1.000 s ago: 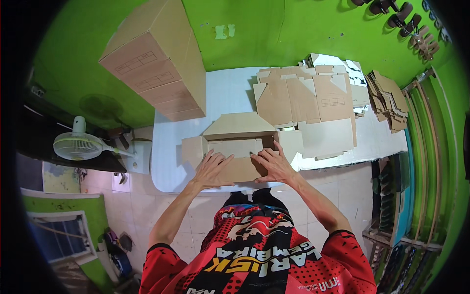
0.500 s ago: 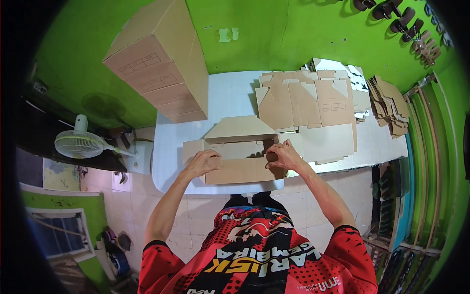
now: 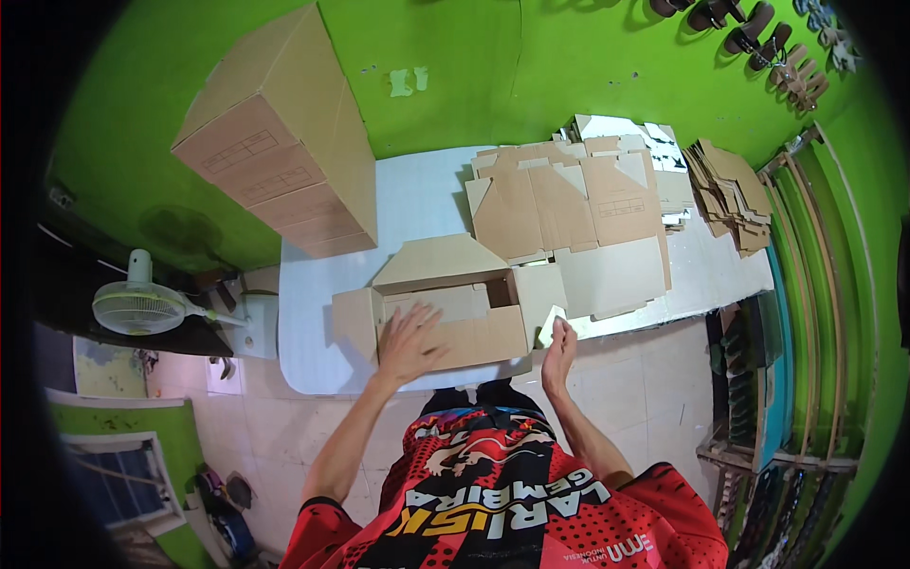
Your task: Folding flat cardboard pieces into shoe boxes and stacking them.
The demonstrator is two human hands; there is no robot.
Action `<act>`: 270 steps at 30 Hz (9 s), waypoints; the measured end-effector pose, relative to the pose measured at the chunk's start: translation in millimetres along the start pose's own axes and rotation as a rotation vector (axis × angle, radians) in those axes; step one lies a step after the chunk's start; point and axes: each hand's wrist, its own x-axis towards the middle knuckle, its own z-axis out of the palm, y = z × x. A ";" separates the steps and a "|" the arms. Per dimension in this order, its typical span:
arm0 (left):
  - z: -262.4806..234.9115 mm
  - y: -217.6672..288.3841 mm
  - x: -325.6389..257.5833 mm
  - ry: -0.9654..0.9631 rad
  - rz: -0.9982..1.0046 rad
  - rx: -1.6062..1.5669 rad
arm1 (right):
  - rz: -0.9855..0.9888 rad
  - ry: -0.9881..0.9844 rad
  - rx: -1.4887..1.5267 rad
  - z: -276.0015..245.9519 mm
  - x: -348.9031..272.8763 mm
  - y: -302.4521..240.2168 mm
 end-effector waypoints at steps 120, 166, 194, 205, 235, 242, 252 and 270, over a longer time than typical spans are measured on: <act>18.9 -28.0 -75.7 0.348 -0.219 0.145 | -0.246 -0.882 -0.323 200.0 -36.7 -61.2; -9.0 1.3 -37.3 -0.064 -0.130 0.142 | -0.745 -0.262 -0.693 134.8 40.8 -73.4; 40.2 37.6 -62.6 0.458 -0.071 0.105 | -1.046 -0.670 -0.736 148.8 57.1 -92.0; 42.6 34.0 -42.9 0.166 -0.169 0.145 | -0.980 -0.794 -1.101 170.6 53.4 -95.4; 1.3 14.9 -56.0 0.320 -0.458 -0.012 | -0.543 -0.566 -0.634 123.5 80.7 -87.5; -0.6 -31.1 -69.9 0.521 -0.968 -0.738 | -0.066 -0.742 -0.439 122.1 67.1 -74.2; -26.8 -31.9 -55.9 0.268 -0.823 -0.842 | -0.176 -0.486 -0.264 98.1 76.5 -64.4; 12.0 -28.9 -80.2 0.267 -0.445 -0.022 | -0.785 -0.858 -1.023 206.1 16.9 -81.4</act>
